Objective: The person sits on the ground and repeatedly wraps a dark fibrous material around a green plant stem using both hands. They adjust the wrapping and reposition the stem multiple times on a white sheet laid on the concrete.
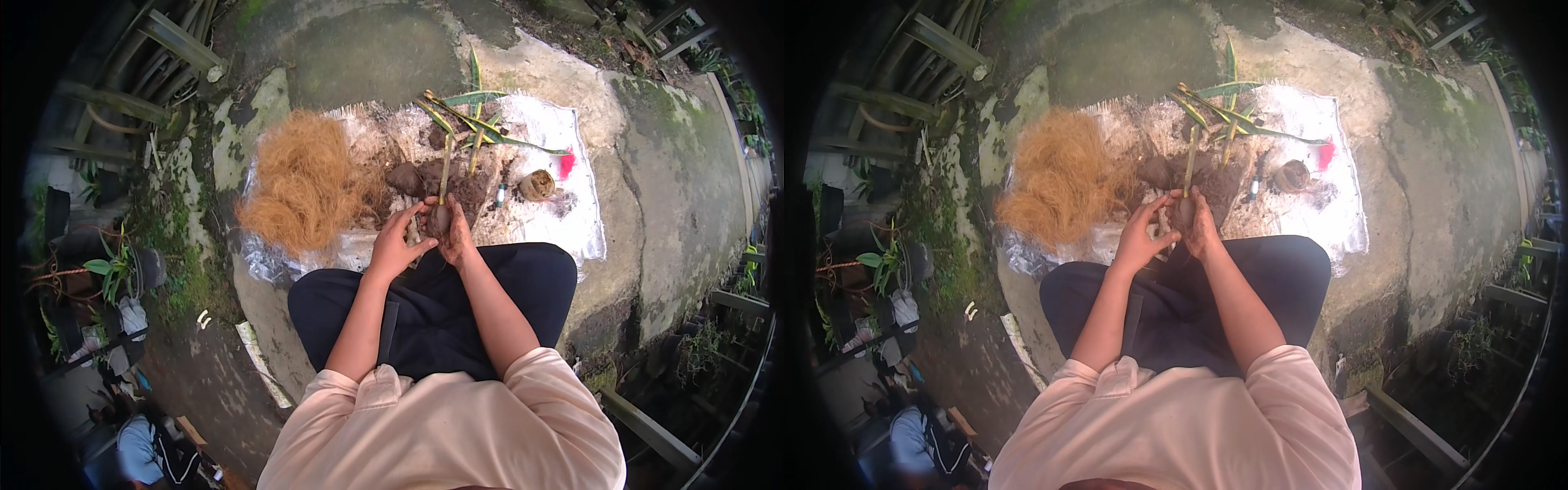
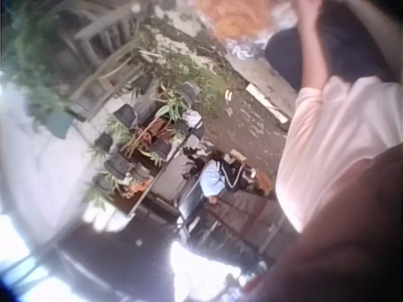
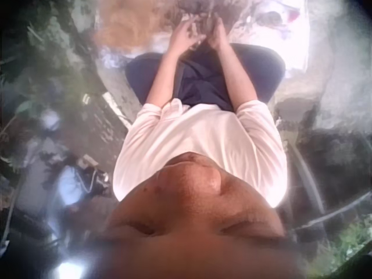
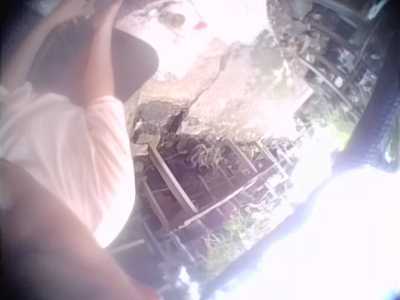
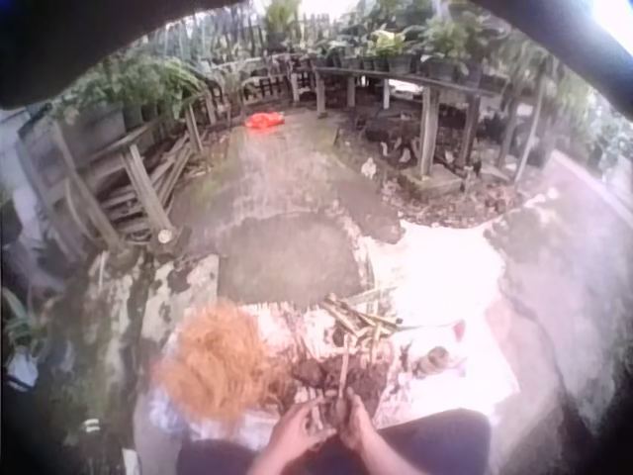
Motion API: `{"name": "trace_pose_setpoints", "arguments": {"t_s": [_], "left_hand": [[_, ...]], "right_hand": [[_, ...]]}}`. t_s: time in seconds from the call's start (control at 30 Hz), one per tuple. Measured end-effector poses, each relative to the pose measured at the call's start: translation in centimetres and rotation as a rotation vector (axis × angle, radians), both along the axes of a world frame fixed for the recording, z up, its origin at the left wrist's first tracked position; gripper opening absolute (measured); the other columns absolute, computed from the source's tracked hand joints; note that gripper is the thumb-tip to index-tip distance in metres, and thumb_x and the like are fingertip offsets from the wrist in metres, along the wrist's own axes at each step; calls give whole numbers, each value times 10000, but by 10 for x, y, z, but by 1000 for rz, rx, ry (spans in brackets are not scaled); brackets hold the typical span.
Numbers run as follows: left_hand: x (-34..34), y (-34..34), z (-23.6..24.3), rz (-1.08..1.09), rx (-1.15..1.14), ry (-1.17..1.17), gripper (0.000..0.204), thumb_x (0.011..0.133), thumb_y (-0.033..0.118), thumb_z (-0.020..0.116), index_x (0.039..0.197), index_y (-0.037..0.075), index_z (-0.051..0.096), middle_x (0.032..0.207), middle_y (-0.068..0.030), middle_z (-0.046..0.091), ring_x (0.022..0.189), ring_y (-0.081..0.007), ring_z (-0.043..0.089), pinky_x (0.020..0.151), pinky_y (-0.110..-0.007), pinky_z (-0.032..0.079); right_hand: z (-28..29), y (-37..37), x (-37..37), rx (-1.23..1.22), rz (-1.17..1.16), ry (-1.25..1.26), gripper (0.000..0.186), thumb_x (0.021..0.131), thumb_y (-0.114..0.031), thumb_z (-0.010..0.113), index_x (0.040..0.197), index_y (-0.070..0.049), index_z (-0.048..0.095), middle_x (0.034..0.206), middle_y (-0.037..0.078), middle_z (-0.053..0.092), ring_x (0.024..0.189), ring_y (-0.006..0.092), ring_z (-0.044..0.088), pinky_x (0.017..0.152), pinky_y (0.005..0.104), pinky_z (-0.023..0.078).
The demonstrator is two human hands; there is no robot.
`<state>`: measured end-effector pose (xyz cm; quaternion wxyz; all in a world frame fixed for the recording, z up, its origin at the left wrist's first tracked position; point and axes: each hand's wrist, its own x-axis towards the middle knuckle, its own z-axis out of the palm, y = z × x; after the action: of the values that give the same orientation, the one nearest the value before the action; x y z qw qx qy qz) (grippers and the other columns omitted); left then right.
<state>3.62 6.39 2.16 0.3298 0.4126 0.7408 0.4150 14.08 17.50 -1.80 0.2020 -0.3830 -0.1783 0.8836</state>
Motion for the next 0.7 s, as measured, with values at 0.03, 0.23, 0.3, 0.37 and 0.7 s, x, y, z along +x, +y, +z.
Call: {"name": "trace_pose_setpoints", "arguments": {"t_s": [0.03, 0.23, 0.3, 0.37, 0.7], "left_hand": [[0, 1, -1, -3, 21, 15, 686, 742, 282, 841, 1348, 159, 544, 1292, -118, 566, 1194, -326, 562, 974, -425, 481], [1, 4, -4, 70, 66, 109, 508, 805, 289, 790, 1243, 104, 611, 1226, -120, 598, 1156, -316, 583, 961, -411, 476], [3, 4, -4, 144, 79, 44, 410, 850, 316, 746, 1158, 66, 639, 1174, -129, 621, 1107, -306, 602, 926, -403, 480], [0, 3, -10, 148, -40, -16, 328, 922, 312, 656, 1109, 43, 653, 1014, -113, 644, 999, -259, 622, 857, -371, 476], [-3, -2, -25, 186, -35, -549, 340, 1005, 281, 563, 769, 38, 594, 584, 4, 537, 543, -60, 494, 527, -234, 374]], "right_hand": [[-1, 0, -1, 24, 16, -13, 547, 1003, -595, 380, 1030, -89, 586, 870, 52, 617, 801, 200, 620, 699, 343, 525], [9, -2, 0, 14, 46, 33, 549, 993, -626, 364, 1085, -120, 554, 947, 50, 600, 856, 190, 614, 763, 347, 522], [6, -2, -1, 43, -23, 50, 542, 994, -629, 359, 1106, -131, 542, 989, 48, 583, 910, 195, 602, 810, 360, 505], [2, -2, 0, 78, -66, 35, 534, 997, -627, 351, 1121, -140, 532, 1019, 47, 569, 958, 201, 590, 852, 374, 487], [-11, -5, -4, 275, -3, -84, 466, 1030, -544, 362, 1198, -135, 509, 1048, 49, 552, 959, 191, 572, 812, 385, 482]]}}
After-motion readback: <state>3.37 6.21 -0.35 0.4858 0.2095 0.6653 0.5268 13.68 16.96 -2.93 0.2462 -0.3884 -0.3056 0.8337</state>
